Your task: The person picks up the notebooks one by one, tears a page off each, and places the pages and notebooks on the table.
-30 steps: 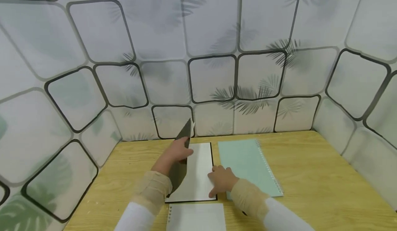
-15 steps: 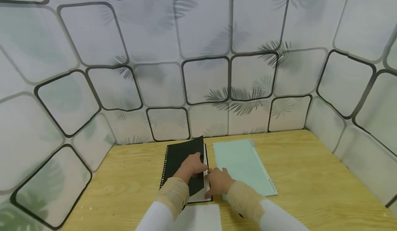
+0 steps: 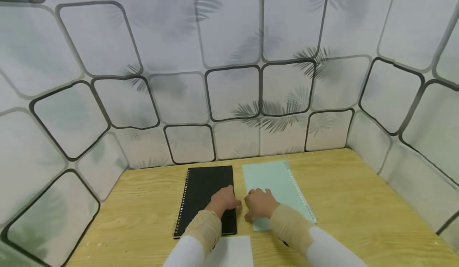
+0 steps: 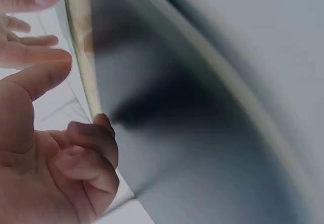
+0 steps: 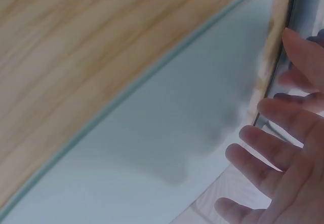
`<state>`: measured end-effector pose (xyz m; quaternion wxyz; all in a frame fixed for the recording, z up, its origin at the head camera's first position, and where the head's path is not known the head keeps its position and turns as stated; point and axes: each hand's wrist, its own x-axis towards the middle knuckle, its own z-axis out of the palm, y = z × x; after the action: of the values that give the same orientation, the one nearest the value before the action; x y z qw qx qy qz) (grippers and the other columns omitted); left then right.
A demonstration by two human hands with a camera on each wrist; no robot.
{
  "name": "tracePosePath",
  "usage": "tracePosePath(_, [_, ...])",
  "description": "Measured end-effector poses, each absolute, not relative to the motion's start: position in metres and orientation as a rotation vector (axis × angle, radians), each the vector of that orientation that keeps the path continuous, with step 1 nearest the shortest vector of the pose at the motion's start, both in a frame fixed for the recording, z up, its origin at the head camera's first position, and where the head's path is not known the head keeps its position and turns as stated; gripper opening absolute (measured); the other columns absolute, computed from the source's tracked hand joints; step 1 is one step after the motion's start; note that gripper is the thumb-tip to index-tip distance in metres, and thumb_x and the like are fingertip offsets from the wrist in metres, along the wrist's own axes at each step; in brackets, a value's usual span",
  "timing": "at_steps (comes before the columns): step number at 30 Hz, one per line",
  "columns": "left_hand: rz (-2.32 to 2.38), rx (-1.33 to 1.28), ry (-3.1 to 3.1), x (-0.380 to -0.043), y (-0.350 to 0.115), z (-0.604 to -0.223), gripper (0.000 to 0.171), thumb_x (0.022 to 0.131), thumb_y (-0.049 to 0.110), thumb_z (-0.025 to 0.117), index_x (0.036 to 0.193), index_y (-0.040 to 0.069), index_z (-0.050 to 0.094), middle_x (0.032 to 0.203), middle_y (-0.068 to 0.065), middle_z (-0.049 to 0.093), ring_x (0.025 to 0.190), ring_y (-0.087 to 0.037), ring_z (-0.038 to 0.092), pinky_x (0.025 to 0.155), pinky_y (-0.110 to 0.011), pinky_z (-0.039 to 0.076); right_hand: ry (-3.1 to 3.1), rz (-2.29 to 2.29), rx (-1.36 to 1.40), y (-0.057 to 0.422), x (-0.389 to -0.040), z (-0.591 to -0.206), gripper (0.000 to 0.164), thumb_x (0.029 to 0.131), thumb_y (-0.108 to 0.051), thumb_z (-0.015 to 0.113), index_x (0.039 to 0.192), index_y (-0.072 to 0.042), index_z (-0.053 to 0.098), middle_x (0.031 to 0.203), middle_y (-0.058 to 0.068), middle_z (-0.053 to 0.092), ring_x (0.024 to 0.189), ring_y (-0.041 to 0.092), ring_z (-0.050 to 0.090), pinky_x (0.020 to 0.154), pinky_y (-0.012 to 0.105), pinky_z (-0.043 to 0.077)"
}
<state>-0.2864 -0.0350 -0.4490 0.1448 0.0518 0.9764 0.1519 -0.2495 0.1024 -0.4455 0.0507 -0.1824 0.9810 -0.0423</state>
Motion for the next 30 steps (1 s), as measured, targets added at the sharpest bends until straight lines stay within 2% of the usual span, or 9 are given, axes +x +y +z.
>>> tracePosePath(3, [0.454, 0.182, 2.802, -0.284, -0.024, -0.447, 0.056, 0.082, 0.035, 0.065, 0.124, 0.001, 0.052, 0.113, -0.014, 0.062, 0.09, -0.025, 0.061, 0.07, -0.042, 0.05, 2.99, -0.165, -0.506, 0.113, -0.248, -0.441, 0.051, 0.067, -0.044, 0.077, 0.108, -0.014, 0.068, 0.114, 0.006, 0.062, 0.104, 0.028, 0.057, 0.089, 0.057, 0.041])
tracePosePath(6, [0.484, 0.235, 2.793, -0.282, -0.013, -0.446, 0.043, 0.083, 0.036, 0.064, 0.108, 0.002, 0.061, 0.103, -0.013, 0.063, 0.075, -0.021, 0.057, 0.06, -0.037, 0.046, 2.991, -0.187, -0.465, 0.125, -0.248, -0.44, 0.053, 0.068, -0.041, 0.078, 0.11, -0.012, 0.067, 0.116, 0.008, 0.062, 0.107, 0.031, 0.056, 0.091, 0.059, 0.04])
tracePosePath(9, [0.466, 0.259, 2.787, -0.281, -0.002, -0.448, 0.037, 0.083, 0.037, 0.063, 0.098, 0.003, 0.065, 0.106, -0.014, 0.061, 0.073, -0.021, 0.052, 0.062, -0.038, 0.045, 2.99, -0.184, -0.428, 0.139, -0.248, -0.44, 0.052, 0.068, -0.04, 0.078, 0.11, -0.011, 0.067, 0.116, 0.009, 0.062, 0.107, 0.032, 0.056, 0.091, 0.061, 0.039])
tracePosePath(15, [0.397, 0.21, 2.792, -0.283, 0.012, -0.451, 0.041, 0.084, 0.037, 0.061, 0.101, 0.0, 0.065, 0.126, -0.019, 0.051, 0.081, -0.023, 0.054, 0.077, -0.044, 0.05, 2.99, -0.169, -0.368, 0.169, -0.246, -0.443, 0.046, 0.067, -0.036, 0.079, 0.102, -0.008, 0.068, 0.107, 0.011, 0.063, 0.099, 0.033, 0.057, 0.087, 0.063, 0.039])
tracePosePath(18, [0.429, 0.185, 2.779, -0.284, 0.014, -0.45, 0.039, 0.084, 0.036, 0.06, 0.096, -0.001, 0.066, 0.124, -0.021, 0.051, 0.082, -0.025, 0.054, 0.076, -0.044, 0.05, 2.976, -0.155, -0.341, 0.181, -0.245, -0.443, 0.047, 0.066, -0.035, 0.08, 0.101, -0.007, 0.067, 0.105, 0.011, 0.063, 0.096, 0.034, 0.058, 0.084, 0.063, 0.04])
tracePosePath(21, [0.529, 0.167, 2.755, -0.284, 0.016, -0.448, 0.034, 0.083, 0.034, 0.059, 0.084, 0.0, 0.065, 0.105, -0.017, 0.058, 0.078, -0.023, 0.053, 0.068, -0.039, 0.048, 2.937, -0.182, -0.28, 0.19, -0.244, -0.441, 0.052, 0.065, -0.033, 0.081, 0.106, -0.006, 0.065, 0.107, 0.014, 0.062, 0.098, 0.037, 0.057, 0.082, 0.064, 0.04])
tracePosePath(24, [0.669, 0.138, 2.715, -0.285, 0.018, -0.446, 0.031, 0.083, 0.031, 0.057, 0.082, 0.001, 0.061, 0.082, -0.01, 0.057, 0.071, -0.021, 0.051, 0.061, -0.034, 0.043, 2.909, -0.214, -0.229, 0.197, -0.242, -0.439, 0.058, 0.065, -0.032, 0.081, 0.112, -0.005, 0.063, 0.112, 0.015, 0.061, 0.102, 0.041, 0.056, 0.082, 0.065, 0.039])
tracePosePath(26, [0.771, 0.103, 2.668, -0.287, 0.02, -0.444, 0.03, 0.083, 0.029, 0.057, 0.086, -0.001, 0.06, 0.07, -0.007, 0.053, 0.062, -0.019, 0.048, 0.057, -0.03, 0.038, 2.897, -0.242, -0.213, 0.2, -0.24, -0.436, 0.059, 0.064, -0.031, 0.081, 0.114, -0.004, 0.062, 0.114, 0.016, 0.06, 0.104, 0.041, 0.055, 0.081, 0.064, 0.039])
tracePosePath(30, [0.983, 0.01, 2.524, -0.293, 0.024, -0.441, 0.035, 0.086, 0.027, 0.056, 0.101, -0.004, 0.057, 0.065, -0.006, 0.049, 0.049, -0.014, 0.042, 0.047, -0.024, 0.034, 2.878, -0.273, -0.204, 0.204, -0.239, -0.438, 0.063, 0.065, -0.031, 0.081, 0.118, -0.004, 0.061, 0.119, 0.017, 0.058, 0.11, 0.042, 0.053, 0.084, 0.064, 0.04])
